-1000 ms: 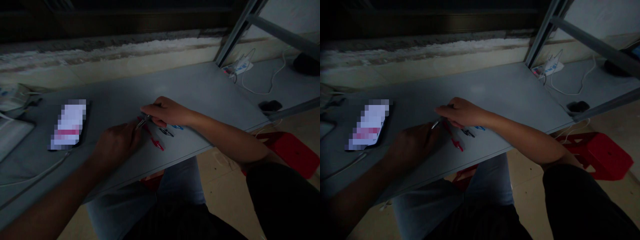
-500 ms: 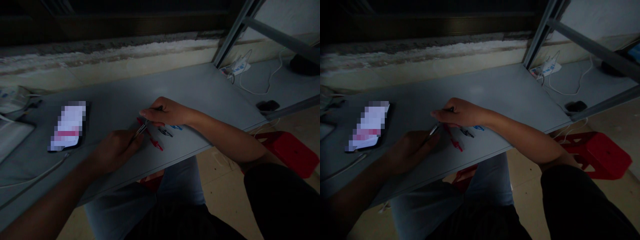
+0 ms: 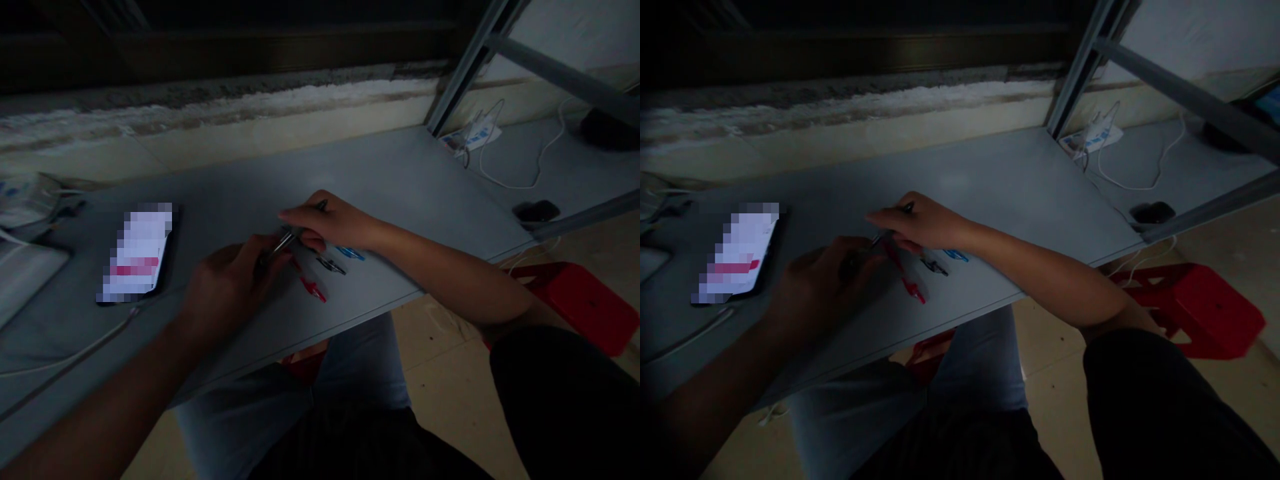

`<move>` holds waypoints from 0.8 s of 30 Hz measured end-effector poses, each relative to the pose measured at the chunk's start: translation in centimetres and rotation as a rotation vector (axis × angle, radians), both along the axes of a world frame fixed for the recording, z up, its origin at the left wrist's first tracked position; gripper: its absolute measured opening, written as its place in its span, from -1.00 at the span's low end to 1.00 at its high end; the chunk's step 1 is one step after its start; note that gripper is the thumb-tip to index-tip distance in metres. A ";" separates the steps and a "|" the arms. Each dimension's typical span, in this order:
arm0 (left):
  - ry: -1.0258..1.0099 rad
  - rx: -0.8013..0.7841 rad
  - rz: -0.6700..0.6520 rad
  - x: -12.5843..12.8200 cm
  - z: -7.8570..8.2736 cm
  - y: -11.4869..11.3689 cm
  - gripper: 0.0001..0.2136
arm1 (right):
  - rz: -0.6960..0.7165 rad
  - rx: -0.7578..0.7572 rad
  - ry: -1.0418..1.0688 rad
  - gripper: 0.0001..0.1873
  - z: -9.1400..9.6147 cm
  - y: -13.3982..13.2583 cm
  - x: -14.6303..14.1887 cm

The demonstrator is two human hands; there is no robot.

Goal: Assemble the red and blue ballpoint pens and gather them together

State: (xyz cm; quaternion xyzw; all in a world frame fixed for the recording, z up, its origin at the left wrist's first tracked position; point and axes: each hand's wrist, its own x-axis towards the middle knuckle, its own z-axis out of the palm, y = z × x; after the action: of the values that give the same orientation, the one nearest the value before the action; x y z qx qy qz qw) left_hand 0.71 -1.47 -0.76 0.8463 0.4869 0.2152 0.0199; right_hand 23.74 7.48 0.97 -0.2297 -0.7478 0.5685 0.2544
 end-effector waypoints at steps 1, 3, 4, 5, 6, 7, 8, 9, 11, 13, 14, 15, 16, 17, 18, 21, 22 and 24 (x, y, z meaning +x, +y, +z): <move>0.027 0.042 -0.004 0.0 0.0 0.1 -0.57 | -0.022 -0.021 0.009 -0.22 0.0 -0.1 -0.1; 0.061 0.076 -0.024 0.2 0.1 0.1 -0.55 | -0.027 -0.062 0.017 -0.24 0.0 -0.3 -0.2; 0.054 0.060 -0.044 0.3 0.2 0.0 -0.56 | -0.010 -0.081 0.022 -0.26 0.0 -0.4 -0.2; 0.026 0.023 -0.072 0.5 0.3 -0.1 -0.58 | 0.018 -0.090 0.031 -0.27 0.1 -0.4 -0.2; -0.016 -0.037 -0.106 0.6 0.4 -0.2 -0.60 | 0.056 -0.085 0.036 -0.28 0.2 -0.4 -0.1; -0.064 -0.116 -0.141 0.7 0.4 -0.4 -0.62 | 0.100 -0.064 0.038 -0.29 0.3 -0.4 0.1; -0.110 -0.207 -0.172 0.7 0.5 -0.6 -0.64 | 0.140 -0.031 0.038 -0.30 0.4 -0.4 0.3; -0.156 -0.295 -0.195 0.7 0.5 -0.7 -0.64 | 0.180 0.010 0.034 -0.31 0.5 -0.3 0.5; -0.221 -0.447 -0.216 0.3 0.5 -0.7 -0.63 | 0.259 0.088 0.021 -0.35 0.8 0.2 0.9; -0.259 -0.535 -0.212 -0.2 0.5 -0.4 -0.61 | 0.320 0.149 0.027 -0.45 0.9 0.7 1.2; -0.259 -0.560 -0.199 -0.5 0.5 -0.2 -0.61 | 0.330 0.182 0.035 -0.52 0.9 1.0 1.3; -0.256 -0.570 -0.183 -0.7 0.6 0.0 -0.61 | 0.321 0.208 0.040 -0.59 0.9 1.3 1.3; -0.251 -0.574 -0.159 -0.9 0.7 0.2 -0.62 | 0.293 0.223 0.042 -0.65 0.8 1.5 1.4; -0.246 -0.575 -0.133 -1.0 0.9 0.3 -0.62 | 0.256 0.228 0.042 -0.69 0.8 1.6 1.4; -0.244 -0.571 -0.106 -1.1 1.1 0.4 -0.63 | 0.222 0.224 0.036 -0.71 0.8 1.6 1.4; -0.246 -0.535 -0.055 -1.0 1.6 0.4 -0.62 | 0.182 0.211 0.019 -0.68 1.1 1.3 1.3; -0.241 -0.518 -0.048 -0.9 1.7 0.4 -0.62 | 0.181 0.205 0.012 -0.63 1.2 1.2 1.2; -0.212 -0.489 -0.039 -0.7 1.9 0.4 -0.63 | 0.152 0.187 0.003 -0.48 1.3 1.1 1.0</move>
State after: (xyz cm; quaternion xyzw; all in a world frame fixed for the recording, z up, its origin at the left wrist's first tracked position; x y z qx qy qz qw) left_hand 0.00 -1.04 1.11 0.7983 0.5032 0.1781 0.2788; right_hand 24.79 8.53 2.27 -0.1467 -0.8123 0.5145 0.2321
